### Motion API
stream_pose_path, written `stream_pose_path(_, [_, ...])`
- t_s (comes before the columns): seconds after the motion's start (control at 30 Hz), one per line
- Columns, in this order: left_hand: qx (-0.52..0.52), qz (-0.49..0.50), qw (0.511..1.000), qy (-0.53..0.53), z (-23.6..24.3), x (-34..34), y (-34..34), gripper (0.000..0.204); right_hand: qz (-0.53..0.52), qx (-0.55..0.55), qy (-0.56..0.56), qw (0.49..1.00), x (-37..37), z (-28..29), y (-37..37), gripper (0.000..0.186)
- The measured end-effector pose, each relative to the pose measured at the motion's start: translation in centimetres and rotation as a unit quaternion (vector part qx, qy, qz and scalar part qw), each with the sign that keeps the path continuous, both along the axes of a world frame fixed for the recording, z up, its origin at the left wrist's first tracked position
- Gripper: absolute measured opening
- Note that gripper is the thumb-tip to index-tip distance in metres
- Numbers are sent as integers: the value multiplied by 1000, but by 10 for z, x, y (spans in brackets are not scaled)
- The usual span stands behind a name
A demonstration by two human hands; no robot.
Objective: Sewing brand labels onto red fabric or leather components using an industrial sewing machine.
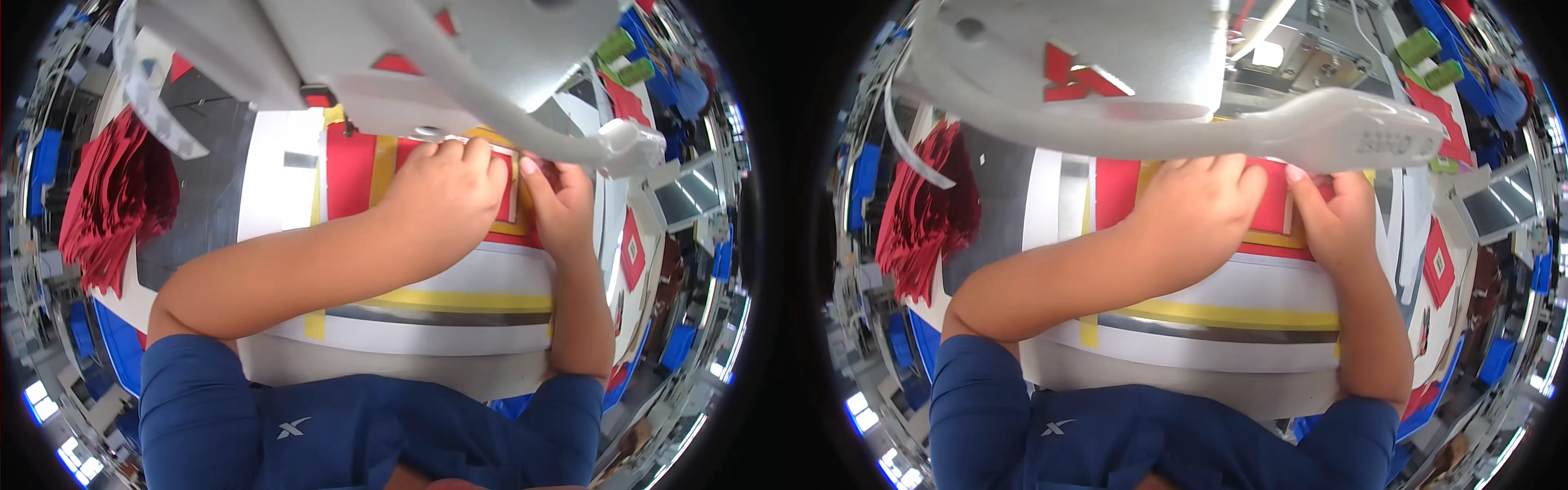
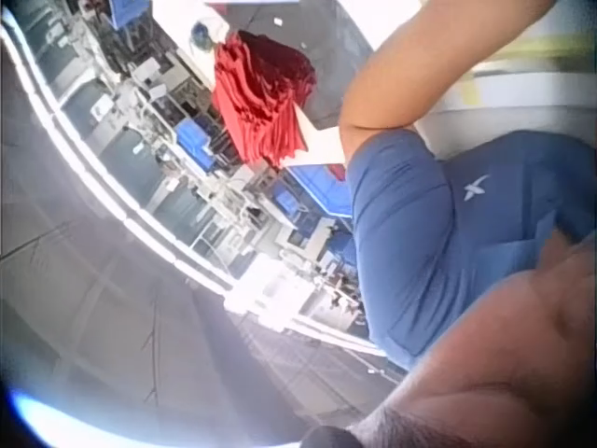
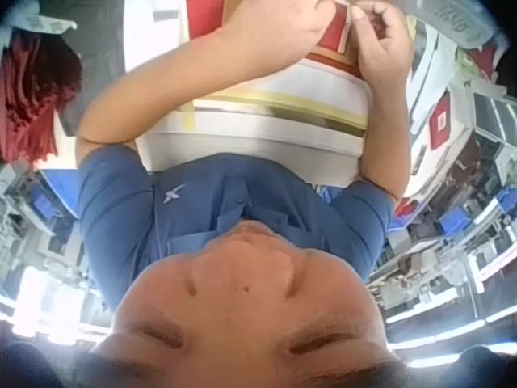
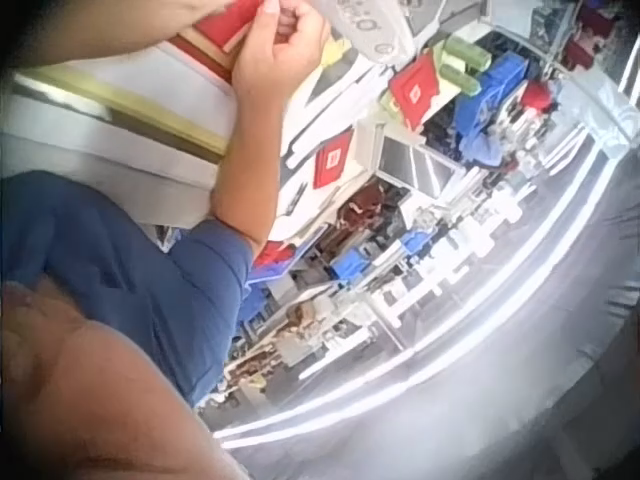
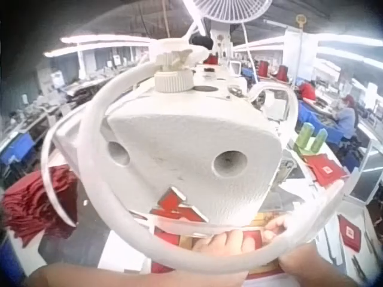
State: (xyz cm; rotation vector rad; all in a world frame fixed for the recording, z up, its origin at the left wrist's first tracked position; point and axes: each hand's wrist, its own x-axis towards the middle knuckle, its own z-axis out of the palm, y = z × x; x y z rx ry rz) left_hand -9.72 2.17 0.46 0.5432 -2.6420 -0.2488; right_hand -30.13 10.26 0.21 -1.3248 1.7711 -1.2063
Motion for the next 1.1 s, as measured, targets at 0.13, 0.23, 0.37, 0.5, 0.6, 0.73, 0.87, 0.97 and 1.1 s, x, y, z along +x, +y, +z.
stream_pose_path(0.13, [-32,53,996,-67,-10,-4,1,20,8,16,42,999,0,6,2,19])
stream_pose_path(0.23, [-49,52,993,-96,-10,-5,3,23,9,-9,51,999,0,2,3,19])
stream_pose_path(0.37, [-38,8,988,-151,-2,-1,1,25,38,-60,16,997,0,3,-1,19])
stream_pose_path(0.5, [-84,32,996,-10,-7,-1,2,20,27,-43,74,996,-4,1,-1,19])
stream_pose_path(0.6, [-45,22,998,-34,-9,-1,3,19,17,-12,93,995,-12,-9,0,21])
stream_pose_path(0.73, [-28,22,999,-11,-22,-3,8,13,-11,33,3,999,-5,-5,-4,36])
stream_pose_path(0.87, [-14,29,999,-17,-15,-2,8,19,-2,28,36,999,4,4,-8,35])
stream_pose_path(0.97, [23,33,998,-53,-11,0,2,21,-10,43,33,998,3,3,-11,37])
stream_pose_path(1.1, [12,23,998,-55,-12,0,-2,21,-8,32,59,998,0,-1,-10,36])
